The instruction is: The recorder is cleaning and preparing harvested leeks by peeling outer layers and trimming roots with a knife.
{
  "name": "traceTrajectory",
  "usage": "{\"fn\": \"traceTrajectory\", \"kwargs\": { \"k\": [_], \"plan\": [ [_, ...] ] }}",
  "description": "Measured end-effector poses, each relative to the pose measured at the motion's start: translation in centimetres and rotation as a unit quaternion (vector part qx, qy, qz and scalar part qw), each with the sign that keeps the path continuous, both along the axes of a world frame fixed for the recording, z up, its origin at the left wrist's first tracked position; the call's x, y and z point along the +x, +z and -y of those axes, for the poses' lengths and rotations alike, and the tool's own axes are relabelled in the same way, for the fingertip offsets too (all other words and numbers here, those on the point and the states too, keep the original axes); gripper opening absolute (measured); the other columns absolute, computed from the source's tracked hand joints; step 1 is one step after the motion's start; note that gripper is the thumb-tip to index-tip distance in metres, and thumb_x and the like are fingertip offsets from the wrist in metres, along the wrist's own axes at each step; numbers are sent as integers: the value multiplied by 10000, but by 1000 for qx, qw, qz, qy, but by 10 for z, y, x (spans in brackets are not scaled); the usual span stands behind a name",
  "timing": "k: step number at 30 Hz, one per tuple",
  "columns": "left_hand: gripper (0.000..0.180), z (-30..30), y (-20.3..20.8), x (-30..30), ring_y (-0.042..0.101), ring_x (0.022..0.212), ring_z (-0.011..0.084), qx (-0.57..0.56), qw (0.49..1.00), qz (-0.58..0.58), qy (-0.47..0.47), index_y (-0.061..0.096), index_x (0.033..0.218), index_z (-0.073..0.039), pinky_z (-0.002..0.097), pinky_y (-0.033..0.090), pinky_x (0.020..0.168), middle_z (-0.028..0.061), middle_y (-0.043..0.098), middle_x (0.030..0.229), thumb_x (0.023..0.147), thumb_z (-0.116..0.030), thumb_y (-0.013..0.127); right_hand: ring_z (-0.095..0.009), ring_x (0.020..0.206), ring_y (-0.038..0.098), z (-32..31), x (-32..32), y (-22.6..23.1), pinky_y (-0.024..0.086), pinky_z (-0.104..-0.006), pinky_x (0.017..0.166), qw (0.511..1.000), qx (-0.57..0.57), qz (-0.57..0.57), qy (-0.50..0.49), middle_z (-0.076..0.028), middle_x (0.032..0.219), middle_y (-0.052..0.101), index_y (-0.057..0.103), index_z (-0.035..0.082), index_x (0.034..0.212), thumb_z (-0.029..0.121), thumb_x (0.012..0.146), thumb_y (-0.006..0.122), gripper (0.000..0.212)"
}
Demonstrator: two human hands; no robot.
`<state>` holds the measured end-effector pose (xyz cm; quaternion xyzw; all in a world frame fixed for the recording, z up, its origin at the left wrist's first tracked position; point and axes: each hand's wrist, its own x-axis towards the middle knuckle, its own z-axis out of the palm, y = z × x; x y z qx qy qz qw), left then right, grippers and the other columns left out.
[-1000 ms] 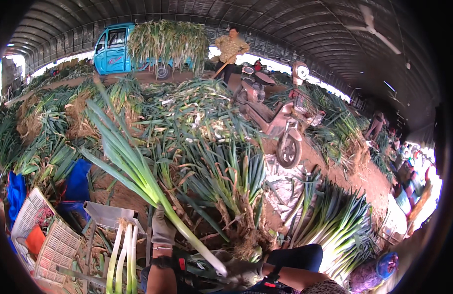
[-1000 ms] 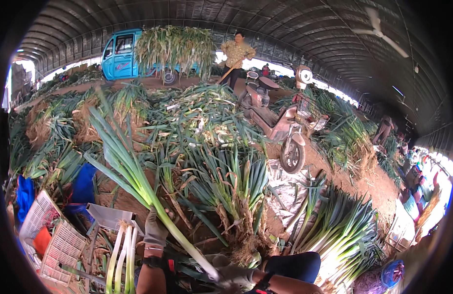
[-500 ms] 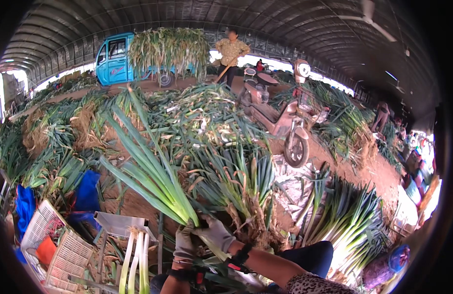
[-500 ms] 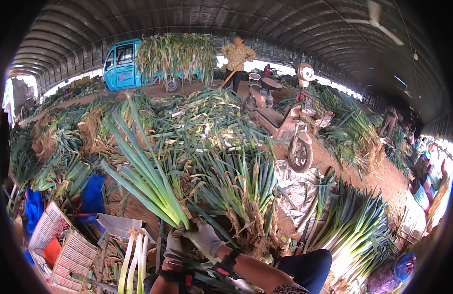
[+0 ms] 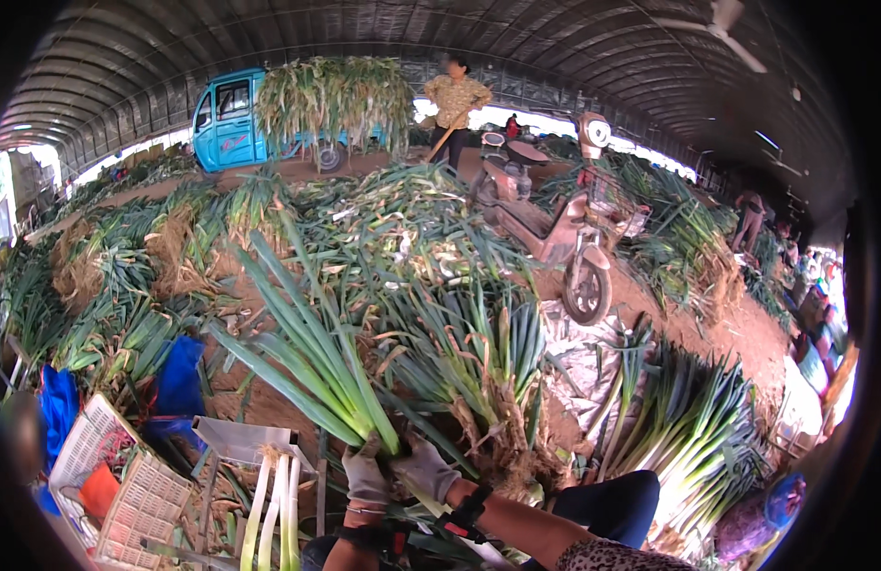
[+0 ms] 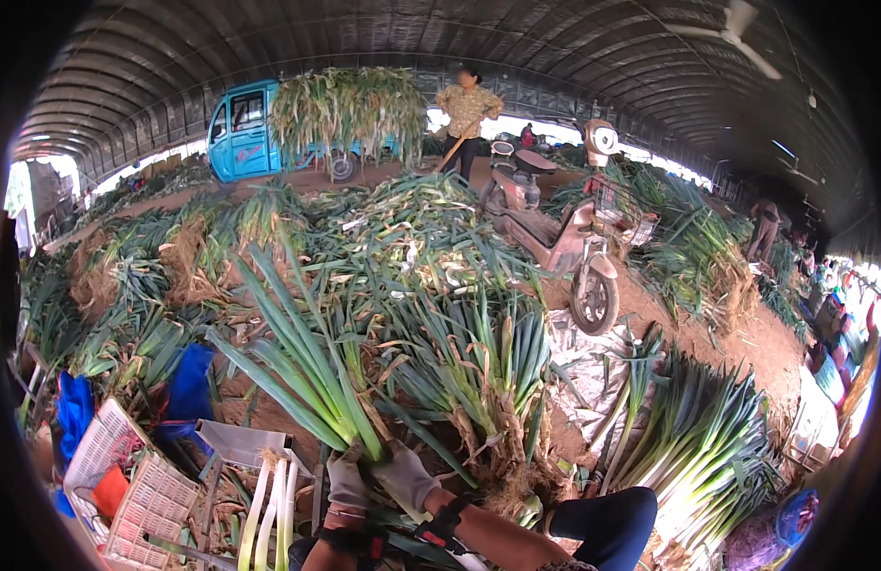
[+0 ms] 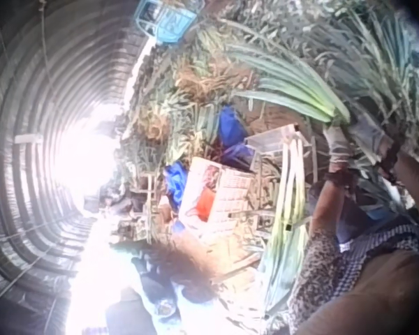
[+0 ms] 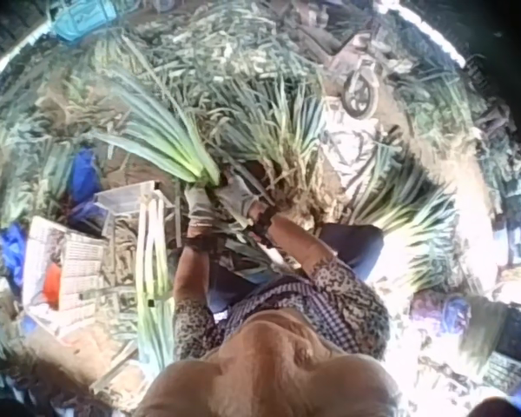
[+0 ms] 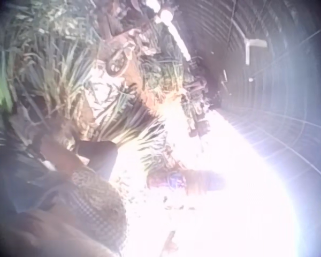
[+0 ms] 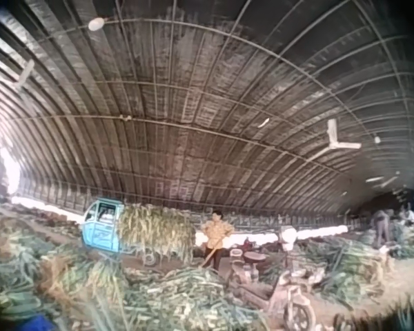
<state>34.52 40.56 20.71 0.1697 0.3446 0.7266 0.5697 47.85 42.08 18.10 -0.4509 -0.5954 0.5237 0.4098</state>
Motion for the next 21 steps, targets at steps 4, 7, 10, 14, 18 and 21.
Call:
{"fn": "traceTrajectory", "kwargs": {
  "k": [4, 7, 10, 14, 18, 21],
  "plan": [
    [297, -13, -47, -22, 693, 945, 196, 2, 998, -46, 50, 662, 1244, 45, 329, 572, 849, 82, 722, 1114, 949, 43, 696, -438, 972, 710, 34, -22, 48, 564, -442, 844, 985, 90, 131, -62, -269, 1011, 722, 626, -25, 1228, 229, 813, 741, 500],
    [318, -15, -54, -28, 693, 954, 196, 13, 995, -65, 74, 646, 1258, 57, 323, 573, 856, 86, 713, 1116, 942, 75, 668, -495, 1025, 661, 35, -22, 70, 553, -491, 870, 969, 144, 198, -46, -315, 1028, 691, 638, -15, 1214, 298, 788, 738, 538],
    [358, -20, -44, -33, 691, 980, 211, -2, 992, -87, 91, 630, 1279, 67, 324, 567, 886, 107, 713, 1135, 923, 64, 661, -281, 964, 717, 37, -19, 64, 562, -404, 864, 977, 140, 151, -52, -160, 1075, 747, 660, 31, 1271, 134, 810, 783, 488],
    [230, -17, 2, -65, 659, 764, 189, 21, 989, -89, 118, 665, 1188, -19, 345, 544, 667, 50, 688, 926, 964, -61, 698, -106, 809, 649, 74, -3, 121, 545, -278, 698, 990, -49, -133, -10, -10, 971, 703, 683, 28, 1238, 52, 846, 821, 416],
    [266, -7, 15, -96, 689, 839, 219, 45, 995, 73, 49, 633, 1213, -12, 370, 615, 794, 84, 681, 956, 1016, -179, 696, -165, 891, 734, 88, 83, 115, 608, -330, 795, 976, -211, 8, 60, -62, 1046, 755, 691, -6, 1246, 58, 861, 810, 408],
    [321, 7, 28, -95, 685, 960, 295, 97, 980, 170, -38, 623, 1205, -40, 558, 541, 1021, 119, 681, 1039, 1025, -300, 682, -142, 942, 709, 109, 135, 50, 571, -315, 891, 945, -293, -56, 132, -53, 1081, 756, 692, -20, 1255, 129, 865, 841, 443]
  ]
}}
